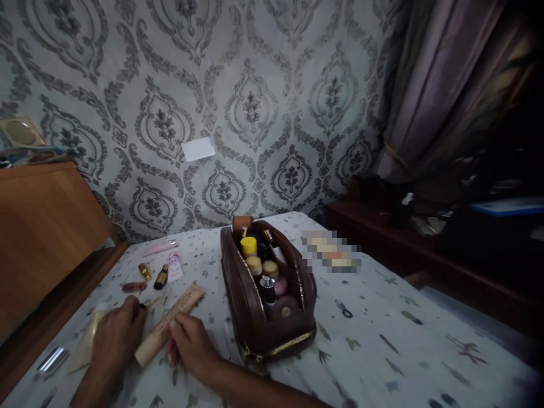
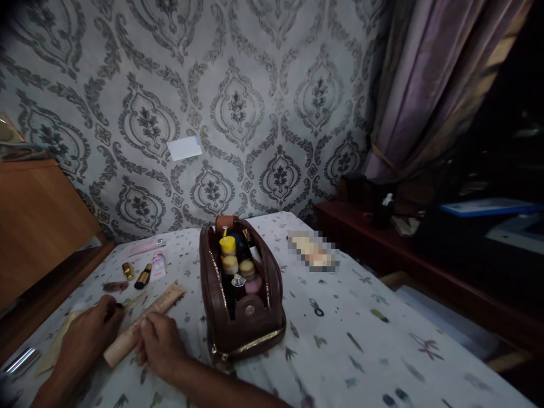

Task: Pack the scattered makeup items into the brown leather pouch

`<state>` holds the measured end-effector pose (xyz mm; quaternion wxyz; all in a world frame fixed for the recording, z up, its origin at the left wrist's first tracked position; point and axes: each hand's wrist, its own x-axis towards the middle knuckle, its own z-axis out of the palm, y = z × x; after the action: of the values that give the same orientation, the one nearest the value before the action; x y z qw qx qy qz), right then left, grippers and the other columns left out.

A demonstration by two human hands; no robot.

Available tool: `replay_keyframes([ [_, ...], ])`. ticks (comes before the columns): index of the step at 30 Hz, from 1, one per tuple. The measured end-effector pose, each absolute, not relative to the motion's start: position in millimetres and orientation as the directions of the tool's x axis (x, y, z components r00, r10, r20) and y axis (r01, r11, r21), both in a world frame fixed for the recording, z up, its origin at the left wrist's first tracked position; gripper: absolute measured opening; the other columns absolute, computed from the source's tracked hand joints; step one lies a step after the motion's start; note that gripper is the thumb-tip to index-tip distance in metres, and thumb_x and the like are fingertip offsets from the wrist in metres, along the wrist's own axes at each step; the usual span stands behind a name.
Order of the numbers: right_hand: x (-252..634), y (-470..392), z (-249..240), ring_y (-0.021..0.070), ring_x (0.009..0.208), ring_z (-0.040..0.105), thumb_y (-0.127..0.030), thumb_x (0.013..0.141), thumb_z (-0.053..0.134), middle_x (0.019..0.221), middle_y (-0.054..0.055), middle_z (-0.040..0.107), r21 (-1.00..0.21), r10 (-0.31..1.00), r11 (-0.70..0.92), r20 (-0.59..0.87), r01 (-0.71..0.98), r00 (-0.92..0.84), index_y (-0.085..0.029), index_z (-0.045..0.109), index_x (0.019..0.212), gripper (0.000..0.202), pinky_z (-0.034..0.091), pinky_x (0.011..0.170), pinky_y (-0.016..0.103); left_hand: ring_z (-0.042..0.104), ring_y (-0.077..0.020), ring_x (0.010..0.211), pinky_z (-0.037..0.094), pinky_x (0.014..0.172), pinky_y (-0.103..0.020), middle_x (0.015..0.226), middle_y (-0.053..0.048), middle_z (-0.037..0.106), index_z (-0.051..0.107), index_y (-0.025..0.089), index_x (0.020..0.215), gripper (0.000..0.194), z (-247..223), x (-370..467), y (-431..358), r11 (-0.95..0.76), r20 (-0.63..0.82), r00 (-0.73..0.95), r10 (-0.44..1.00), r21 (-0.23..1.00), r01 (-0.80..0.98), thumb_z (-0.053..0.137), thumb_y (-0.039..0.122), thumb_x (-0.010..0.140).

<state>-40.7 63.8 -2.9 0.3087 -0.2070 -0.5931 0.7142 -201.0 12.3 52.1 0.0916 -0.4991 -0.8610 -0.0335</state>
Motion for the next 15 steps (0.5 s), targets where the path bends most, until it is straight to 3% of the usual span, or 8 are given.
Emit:
replay_keyframes([
  [7,-39.6,63.2,-2.5,0.0053,0.039,0.042,-0.054,0.091,0.043,0.057,-0.005,0.049,-0.969,0.682,-0.115,0.084,-0.219,-0.727,-0.018,0.050,0.075,0.040,0.029,0.036,0.015,0.065,-0.0248,0.077,0.042,0.061,-0.029,0.089,-0.005,0.070,0.049,0.024,0.096,0.027,57.3,-198.5,1.1,0.470,0.322,-0.518,0.793,0.217,0.855,0.034,0.045,0.090],
  [15,-41.4,64.9,-5.5,0.0061,0.038,0.042,-0.059,0.090,0.043,0.056,-0.005,0.049,-0.970,0.684,-0.111,0.082,-0.215,-0.725,-0.019,0.049,0.073,0.044,0.029,0.035,0.017,0.064,-0.0260,0.093,0.050,0.078,-0.035,0.111,-0.009,0.066,0.055,0.022,0.106,0.040,45.2,-203.8,11.5,0.210,0.461,-0.447,0.767,0.478,0.853,0.044,0.052,0.081],
])
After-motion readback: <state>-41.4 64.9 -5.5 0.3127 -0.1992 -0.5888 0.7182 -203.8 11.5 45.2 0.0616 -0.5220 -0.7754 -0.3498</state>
